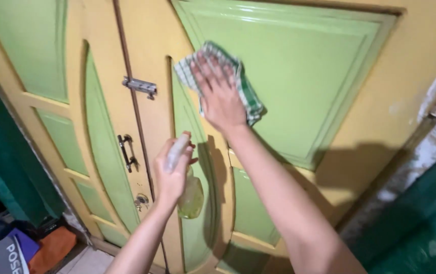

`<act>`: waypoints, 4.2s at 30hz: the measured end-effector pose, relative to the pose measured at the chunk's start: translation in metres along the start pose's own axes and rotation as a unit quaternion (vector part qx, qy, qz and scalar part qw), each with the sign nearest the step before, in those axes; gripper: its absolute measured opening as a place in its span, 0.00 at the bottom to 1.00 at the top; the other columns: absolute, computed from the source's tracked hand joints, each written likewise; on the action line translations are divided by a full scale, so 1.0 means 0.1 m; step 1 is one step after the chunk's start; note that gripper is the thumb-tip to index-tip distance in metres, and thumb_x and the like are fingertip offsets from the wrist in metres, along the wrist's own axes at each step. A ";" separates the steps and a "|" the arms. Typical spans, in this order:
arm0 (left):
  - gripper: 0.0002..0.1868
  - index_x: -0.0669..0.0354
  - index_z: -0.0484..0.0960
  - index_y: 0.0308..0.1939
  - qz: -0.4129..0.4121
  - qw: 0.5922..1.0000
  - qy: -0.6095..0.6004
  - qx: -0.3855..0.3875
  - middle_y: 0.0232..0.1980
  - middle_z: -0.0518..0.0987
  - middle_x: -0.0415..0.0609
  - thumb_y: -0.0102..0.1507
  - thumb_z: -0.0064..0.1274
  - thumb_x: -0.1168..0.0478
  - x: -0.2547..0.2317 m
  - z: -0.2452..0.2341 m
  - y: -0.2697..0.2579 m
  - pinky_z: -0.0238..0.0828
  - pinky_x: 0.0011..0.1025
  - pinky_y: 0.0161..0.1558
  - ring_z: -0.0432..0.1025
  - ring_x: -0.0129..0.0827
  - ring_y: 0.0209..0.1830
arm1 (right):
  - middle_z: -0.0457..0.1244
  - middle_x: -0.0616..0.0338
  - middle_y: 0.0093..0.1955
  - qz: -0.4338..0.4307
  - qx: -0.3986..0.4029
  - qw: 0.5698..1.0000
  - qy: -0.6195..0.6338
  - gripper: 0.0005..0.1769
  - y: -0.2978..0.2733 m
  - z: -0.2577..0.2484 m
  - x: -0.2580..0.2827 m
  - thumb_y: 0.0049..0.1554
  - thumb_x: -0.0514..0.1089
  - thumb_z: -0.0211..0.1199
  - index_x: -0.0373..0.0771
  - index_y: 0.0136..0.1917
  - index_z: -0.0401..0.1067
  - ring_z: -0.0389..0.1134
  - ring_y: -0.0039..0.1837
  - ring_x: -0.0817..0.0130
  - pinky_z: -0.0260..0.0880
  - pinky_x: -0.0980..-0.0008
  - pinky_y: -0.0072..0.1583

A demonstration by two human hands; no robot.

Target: Cleaning a wooden door using a spray bottle and a cloth.

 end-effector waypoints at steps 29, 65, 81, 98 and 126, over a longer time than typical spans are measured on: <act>0.12 0.68 0.82 0.48 -0.035 0.999 0.023 0.022 0.37 0.83 0.50 0.63 0.53 0.64 0.14 0.65 -0.85 0.82 0.28 0.36 0.79 0.28 0.34 | 0.51 0.63 0.83 0.001 0.020 1.000 0.000 0.35 -2.89 0.01 -0.64 0.60 0.44 0.53 0.55 0.79 0.57 0.56 0.78 0.60 0.51 0.57 0.76; 0.14 0.60 0.82 0.52 -0.029 0.967 0.119 -0.222 0.44 0.82 0.49 0.69 0.50 0.56 -0.17 -1.63 -0.40 0.81 0.37 0.40 0.79 0.32 0.39 | 0.41 0.68 0.87 0.004 0.054 0.997 -0.047 0.43 -2.10 0.02 -0.49 0.57 0.52 0.59 0.60 0.83 0.53 0.43 0.86 0.57 0.43 0.51 0.81; 0.15 0.64 0.75 0.54 0.006 0.962 0.177 -0.207 0.51 0.79 0.51 0.64 0.48 0.64 0.08 -1.72 -0.42 0.80 0.36 0.39 0.80 0.34 0.47 | 0.37 0.62 0.89 -0.037 0.048 0.998 0.022 0.42 -1.42 0.17 -0.11 0.63 0.53 0.55 0.51 0.87 0.46 0.34 0.88 0.55 0.30 0.49 0.82; 0.11 0.67 0.78 0.50 0.265 0.850 -0.101 0.443 0.45 0.78 0.52 0.64 0.50 0.72 -0.33 1.13 -0.49 0.78 0.25 0.36 0.77 0.31 0.37 | 0.38 0.49 0.87 0.235 0.008 0.967 -0.097 0.39 -2.04 -0.05 -0.38 0.67 0.59 0.47 0.44 0.85 0.48 0.37 0.86 0.43 0.39 0.36 0.80; 0.15 0.70 0.82 0.47 -0.039 0.979 -0.001 0.201 0.39 0.81 0.54 0.59 0.48 0.67 0.14 0.19 -0.13 0.76 0.28 0.32 0.78 0.31 0.28 | 0.36 0.63 0.89 0.084 -0.100 0.990 -0.047 0.42 0.23 -0.28 -0.20 0.68 0.58 0.57 0.56 0.88 0.44 0.36 0.89 0.54 0.33 0.45 0.85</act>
Point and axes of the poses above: each hand's wrist, its own y-axis towards the middle knuckle, its own z-axis out of the palm, x = y × z, the point moved 2 cm from there along y, towards the middle knuckle
